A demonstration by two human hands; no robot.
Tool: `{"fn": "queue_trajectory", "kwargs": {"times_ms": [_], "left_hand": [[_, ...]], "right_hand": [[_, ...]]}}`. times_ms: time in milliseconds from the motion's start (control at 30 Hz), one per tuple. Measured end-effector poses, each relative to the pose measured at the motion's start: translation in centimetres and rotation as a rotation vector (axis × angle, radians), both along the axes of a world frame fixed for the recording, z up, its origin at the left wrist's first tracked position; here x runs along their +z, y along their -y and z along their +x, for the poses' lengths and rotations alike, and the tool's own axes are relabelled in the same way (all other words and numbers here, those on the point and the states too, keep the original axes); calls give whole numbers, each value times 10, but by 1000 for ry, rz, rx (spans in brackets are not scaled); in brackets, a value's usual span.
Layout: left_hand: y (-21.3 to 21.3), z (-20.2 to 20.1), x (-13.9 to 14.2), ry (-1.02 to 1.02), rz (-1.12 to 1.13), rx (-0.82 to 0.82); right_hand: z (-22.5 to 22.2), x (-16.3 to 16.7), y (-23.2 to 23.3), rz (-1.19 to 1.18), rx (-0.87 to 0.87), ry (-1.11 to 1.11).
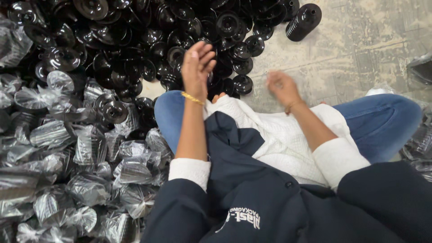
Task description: The person sits on the floor and picks up black ribbed plastic bellows parts and matching caps, twisting the parts together to assemble them by hand. The person then places the assembled parts into clear plastic bags and gathers the filled bags aside.
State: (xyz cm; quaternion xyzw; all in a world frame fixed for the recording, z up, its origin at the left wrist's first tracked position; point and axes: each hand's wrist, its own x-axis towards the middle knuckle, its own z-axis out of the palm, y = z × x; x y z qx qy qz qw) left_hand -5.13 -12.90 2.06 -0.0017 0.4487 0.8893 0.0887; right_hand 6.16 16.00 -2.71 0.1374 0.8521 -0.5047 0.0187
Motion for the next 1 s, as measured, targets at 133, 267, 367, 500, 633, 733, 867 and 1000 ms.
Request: {"fn": "queue_trajectory", "kwargs": {"times_ms": [133,267,367,500,633,733,867,1000], "left_hand": [[63,28,21,-234,-343,261],[127,86,25,-263,-776,558],[150,137,16,-281,-1023,686],[153,198,-2,-407,-1348,682],[139,220,-30,-288,-1307,471],[131,214,-46,-294,-1368,465],[130,205,-41,-246,-1587,336],[134,196,-14,-96,-1666,186]], "right_hand": [[27,27,22,35,454,264],[25,49,38,252,703,316],[32,64,46,419,759,346],[54,94,52,630,674,344],[69,122,69,790,590,343],[59,136,68,875,472,207],[39,140,35,970,463,210],[33,113,19,1015,559,301]]}}
